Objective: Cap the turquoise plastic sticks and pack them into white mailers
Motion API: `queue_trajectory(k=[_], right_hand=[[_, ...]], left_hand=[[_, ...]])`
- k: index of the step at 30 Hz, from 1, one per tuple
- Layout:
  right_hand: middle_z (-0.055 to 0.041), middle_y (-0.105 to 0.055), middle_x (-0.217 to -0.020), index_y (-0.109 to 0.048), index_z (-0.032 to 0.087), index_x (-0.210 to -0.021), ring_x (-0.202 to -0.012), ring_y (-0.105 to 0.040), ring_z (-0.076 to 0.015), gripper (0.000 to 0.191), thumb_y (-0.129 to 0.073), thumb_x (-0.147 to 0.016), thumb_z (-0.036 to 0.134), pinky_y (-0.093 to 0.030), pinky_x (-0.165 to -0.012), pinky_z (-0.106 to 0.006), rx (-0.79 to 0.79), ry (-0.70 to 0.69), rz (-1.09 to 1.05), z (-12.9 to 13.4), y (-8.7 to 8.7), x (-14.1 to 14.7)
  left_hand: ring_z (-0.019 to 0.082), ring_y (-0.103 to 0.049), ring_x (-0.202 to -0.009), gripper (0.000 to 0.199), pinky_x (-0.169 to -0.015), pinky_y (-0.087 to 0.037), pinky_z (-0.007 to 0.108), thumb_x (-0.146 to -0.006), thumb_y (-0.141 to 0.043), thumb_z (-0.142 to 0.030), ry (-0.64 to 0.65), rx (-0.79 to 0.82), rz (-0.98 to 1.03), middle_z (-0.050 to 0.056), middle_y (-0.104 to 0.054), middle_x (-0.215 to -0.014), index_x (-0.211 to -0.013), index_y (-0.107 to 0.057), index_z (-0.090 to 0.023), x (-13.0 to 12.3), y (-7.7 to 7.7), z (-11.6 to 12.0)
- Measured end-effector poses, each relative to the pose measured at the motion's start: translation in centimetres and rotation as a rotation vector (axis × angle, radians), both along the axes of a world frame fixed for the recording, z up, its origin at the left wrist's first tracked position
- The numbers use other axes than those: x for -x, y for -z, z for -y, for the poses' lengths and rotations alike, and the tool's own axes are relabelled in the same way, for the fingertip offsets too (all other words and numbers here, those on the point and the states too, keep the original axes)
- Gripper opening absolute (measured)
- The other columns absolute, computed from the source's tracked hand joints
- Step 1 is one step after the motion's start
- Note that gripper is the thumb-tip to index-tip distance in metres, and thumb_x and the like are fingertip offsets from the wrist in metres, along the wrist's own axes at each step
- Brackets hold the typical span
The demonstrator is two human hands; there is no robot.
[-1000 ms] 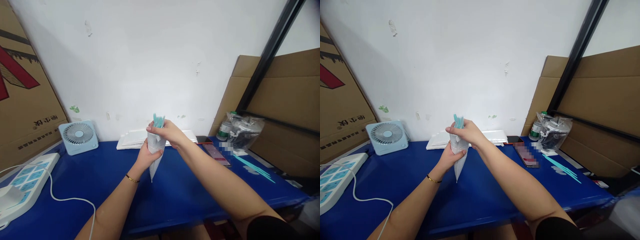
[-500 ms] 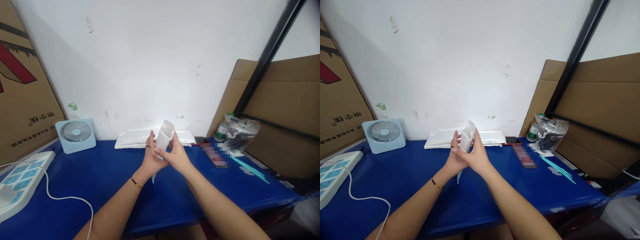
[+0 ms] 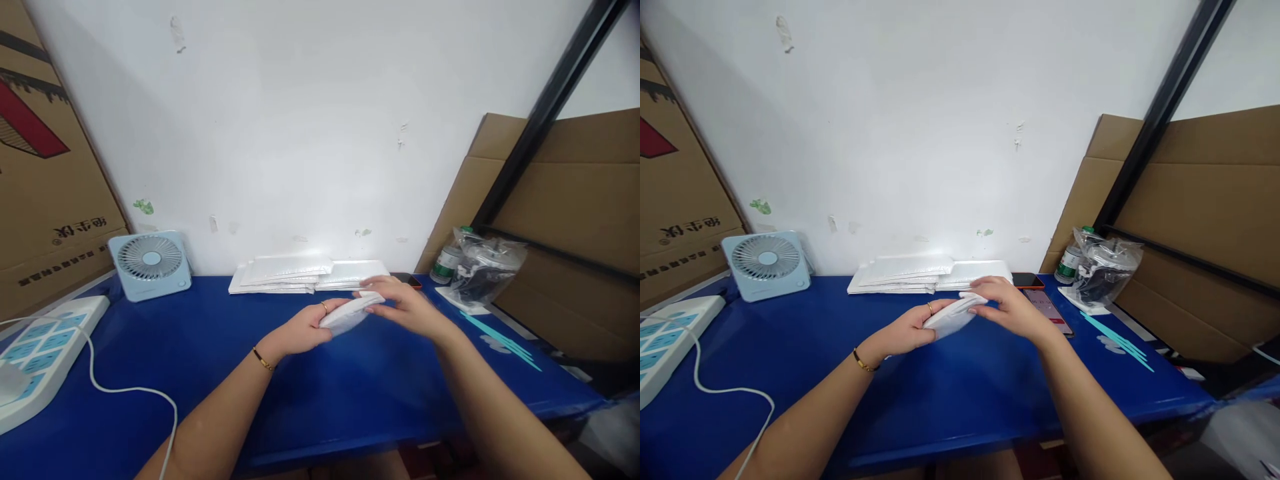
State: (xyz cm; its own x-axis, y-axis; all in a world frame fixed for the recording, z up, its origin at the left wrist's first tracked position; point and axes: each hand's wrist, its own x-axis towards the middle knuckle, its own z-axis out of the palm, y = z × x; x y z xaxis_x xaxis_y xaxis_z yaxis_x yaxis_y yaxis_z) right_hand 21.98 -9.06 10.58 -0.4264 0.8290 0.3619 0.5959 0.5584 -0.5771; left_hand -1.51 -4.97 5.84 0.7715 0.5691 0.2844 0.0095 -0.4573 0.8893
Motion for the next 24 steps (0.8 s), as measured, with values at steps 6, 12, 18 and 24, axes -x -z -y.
queue_trajectory(k=[6, 12, 18, 24], right_hand=[[-0.0046, -0.064, -0.067, -0.066, 0.014, -0.08, -0.058, -0.057, -0.0168, 0.032, -0.063, -0.076, 0.045, -0.047, -0.053, -0.027, 0.281, 0.257, -0.376, -2.1, -0.4, -5.6], [-0.0025, -0.057, -0.057, -0.054, 0.015, -0.075, -0.043, -0.049, -0.0106, 0.017, -0.068, -0.073, 0.026, -0.036, -0.034, -0.02, 0.362, 0.675, -0.844, -9.2, 4.0, -11.9], [-0.004, -0.057, -0.056, -0.048, 0.017, -0.071, -0.053, -0.058, -0.015, 0.013, -0.058, -0.079, 0.02, -0.047, -0.049, -0.025, 0.415, 0.852, -0.649, -14.9, 6.9, -9.6], [-0.0233, -0.06, -0.105, -0.063, 0.007, -0.087, -0.113, -0.047, -0.0357, 0.025, -0.061, -0.072, 0.027, -0.04, -0.087, -0.044, 0.252, 0.977, -0.313, -17.2, 5.9, -7.9]], left_hand=[[0.022, -0.063, -0.085, 0.039, -0.072, -0.049, 0.031, -0.073, -0.064, -0.03, -0.016, 0.212, -0.05, 0.007, -0.067, -0.097, -0.111, -0.061, -0.02, 0.6, 1.1, -1.2], [0.02, -0.063, -0.094, 0.05, -0.069, -0.047, 0.026, -0.076, -0.063, -0.04, -0.273, 0.468, -0.012, 0.011, -0.064, -0.104, -0.12, -0.051, -0.019, 0.4, 4.7, -4.1], [0.022, -0.063, -0.096, 0.067, -0.073, -0.05, 0.029, -0.071, -0.071, -0.037, -0.514, 0.713, 0.159, 0.016, -0.054, -0.121, -0.127, -0.039, -0.019, 1.1, 5.6, -5.7], [0.023, -0.061, -0.102, 0.078, -0.077, -0.051, 0.031, -0.069, -0.073, -0.03, -0.645, 0.827, 0.32, 0.017, -0.049, -0.127, -0.133, -0.029, -0.021, 2.0, 5.0, -6.6]])
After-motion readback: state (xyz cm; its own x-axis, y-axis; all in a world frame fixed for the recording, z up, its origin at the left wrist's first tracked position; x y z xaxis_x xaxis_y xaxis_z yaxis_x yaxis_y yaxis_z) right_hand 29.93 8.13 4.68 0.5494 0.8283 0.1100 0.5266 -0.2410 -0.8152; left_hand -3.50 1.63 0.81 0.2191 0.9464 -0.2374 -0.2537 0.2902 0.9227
